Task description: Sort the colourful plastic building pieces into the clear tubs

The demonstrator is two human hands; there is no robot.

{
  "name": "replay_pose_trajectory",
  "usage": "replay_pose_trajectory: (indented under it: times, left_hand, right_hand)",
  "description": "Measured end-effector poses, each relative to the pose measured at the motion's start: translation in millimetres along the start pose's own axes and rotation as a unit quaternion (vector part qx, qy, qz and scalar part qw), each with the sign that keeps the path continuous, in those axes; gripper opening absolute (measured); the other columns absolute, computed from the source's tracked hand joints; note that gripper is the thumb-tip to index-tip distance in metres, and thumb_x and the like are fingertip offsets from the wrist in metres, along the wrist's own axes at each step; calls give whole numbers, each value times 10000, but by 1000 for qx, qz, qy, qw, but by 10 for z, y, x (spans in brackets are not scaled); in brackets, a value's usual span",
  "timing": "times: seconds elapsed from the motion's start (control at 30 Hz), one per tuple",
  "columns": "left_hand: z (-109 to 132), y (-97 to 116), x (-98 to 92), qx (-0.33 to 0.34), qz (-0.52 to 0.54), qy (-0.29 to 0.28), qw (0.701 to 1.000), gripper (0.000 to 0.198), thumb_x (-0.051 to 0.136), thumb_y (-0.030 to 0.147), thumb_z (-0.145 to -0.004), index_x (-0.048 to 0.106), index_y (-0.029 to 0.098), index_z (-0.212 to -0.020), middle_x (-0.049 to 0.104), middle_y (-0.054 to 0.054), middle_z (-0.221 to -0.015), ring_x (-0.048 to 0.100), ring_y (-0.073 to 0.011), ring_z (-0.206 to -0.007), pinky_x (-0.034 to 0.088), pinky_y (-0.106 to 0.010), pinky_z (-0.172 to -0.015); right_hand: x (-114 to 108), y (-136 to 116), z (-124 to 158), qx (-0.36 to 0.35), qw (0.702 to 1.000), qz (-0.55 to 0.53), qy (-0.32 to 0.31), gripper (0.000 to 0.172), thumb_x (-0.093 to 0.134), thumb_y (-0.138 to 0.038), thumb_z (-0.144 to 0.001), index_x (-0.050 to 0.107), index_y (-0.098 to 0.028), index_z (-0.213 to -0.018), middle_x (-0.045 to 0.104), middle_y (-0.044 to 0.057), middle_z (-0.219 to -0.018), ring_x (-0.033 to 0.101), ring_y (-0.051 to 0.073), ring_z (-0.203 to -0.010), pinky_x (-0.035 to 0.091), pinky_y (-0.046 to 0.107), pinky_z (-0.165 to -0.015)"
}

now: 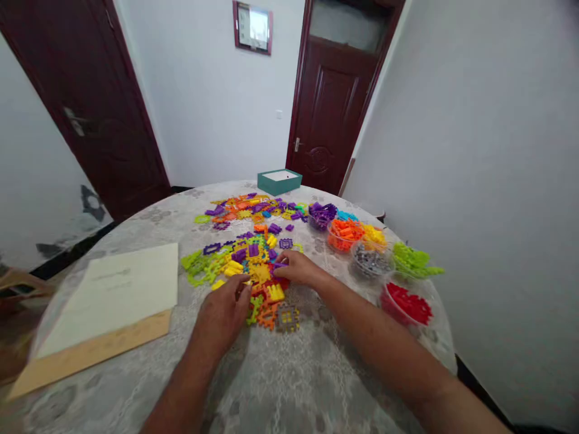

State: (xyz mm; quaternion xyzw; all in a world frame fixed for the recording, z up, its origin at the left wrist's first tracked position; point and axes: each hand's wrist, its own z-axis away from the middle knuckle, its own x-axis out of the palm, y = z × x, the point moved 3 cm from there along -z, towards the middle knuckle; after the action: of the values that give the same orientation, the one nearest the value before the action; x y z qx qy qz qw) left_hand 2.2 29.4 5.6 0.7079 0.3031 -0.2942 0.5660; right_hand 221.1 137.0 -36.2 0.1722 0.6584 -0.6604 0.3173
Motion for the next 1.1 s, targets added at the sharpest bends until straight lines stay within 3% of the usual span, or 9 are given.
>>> replay_pose_trajectory:
  times: [0.1, 0.23, 0.3, 0.4, 0.5, 0.67, 0.83, 1.1]
  left_hand:
    - [-3, 11, 5, -4, 5, 3, 1000, 451, 429, 450, -982, 697, 197, -1242, 806, -90, -1106, 751, -258, -993, 525, -362, -902]
    - [5, 25, 5, -7, 11, 2, 1000, 426, 440, 436, -979, 694, 206, -1232, 809, -81, -1087, 752, -250, -978, 525, -355, -894]
    - [11, 27, 3, -9, 11, 3, 1000, 423, 440, 425, -979, 693, 204, -1237, 808, -84, -1101, 752, -253, -991, 527, -358, -893]
    - [17, 25, 3, -12, 13, -1, 1000, 423, 438, 414, -978, 695, 201, -1238, 809, -87, -1081, 754, -254, -1006, 536, -349, -868]
    - [19, 21, 0, -13, 16, -1, 1000, 419, 439, 413, -975, 702, 203, -1224, 811, -82, -1027, 760, -248, -974, 544, -341, -847]
    - [21, 15, -5, -11, 22, 3, 1000, 406, 451, 419, -971, 710, 209, -1202, 809, -81, -1029, 764, -248, -952, 555, -353, -869]
    - [22, 27, 1, -7, 33, 1, 999, 414, 446, 434, -977, 711, 208, -1203, 809, -86, -1054, 764, -255, -986, 560, -359, -870]
    - [27, 52, -4, -10, 23, -8, 1000, 440, 434, 441, -966, 703, 207, -1225, 810, -88, -1072, 762, -259, -984, 556, -359, -856]
  right_hand:
    - [-464, -189, -58, -64, 995, 34, 65, 242, 786, -310, -797, 720, -211, -1008, 719, -16, -842, 630, 165, -763, 443, 249, -673]
    - [-1320, -299, -321, -95, 960, 97, 245, 265, 727, -332, -855, 732, -220, -1096, 743, 24, -962, 658, 193, -894, 488, 290, -799]
    - [-1739, -245, -524, -55, 940, 118, 315, 269, 715, -306, -856, 740, -199, -1101, 745, 47, -1027, 666, 197, -940, 499, 295, -833]
    - [-2157, -60, -831, 28, 934, 106, 340, 286, 709, -268, -856, 755, -164, -1118, 750, 65, -1017, 678, 186, -910, 514, 269, -798]
    - [-2284, 131, -1050, 71, 941, 86, 320, 287, 729, -240, -843, 770, -128, -1105, 739, 58, -851, 671, 161, -742, 527, 250, -709]
    - [-2229, 331, -1215, 84, 954, 55, 283, 278, 769, -229, -837, 785, -131, -1097, 685, 16, -685, 611, 116, -557, 535, 222, -601]
    - [-2373, 472, -1192, 94, 939, 65, 324, 330, 681, -223, -892, 765, -110, -1190, 688, 19, -705, 608, 108, -552, 511, 196, -579]
    - [-2551, 694, -1107, 135, 927, 135, 324, 205, 789, -256, -779, 834, -123, -928, 737, 53, -699, 668, 156, -644, 521, 230, -649]
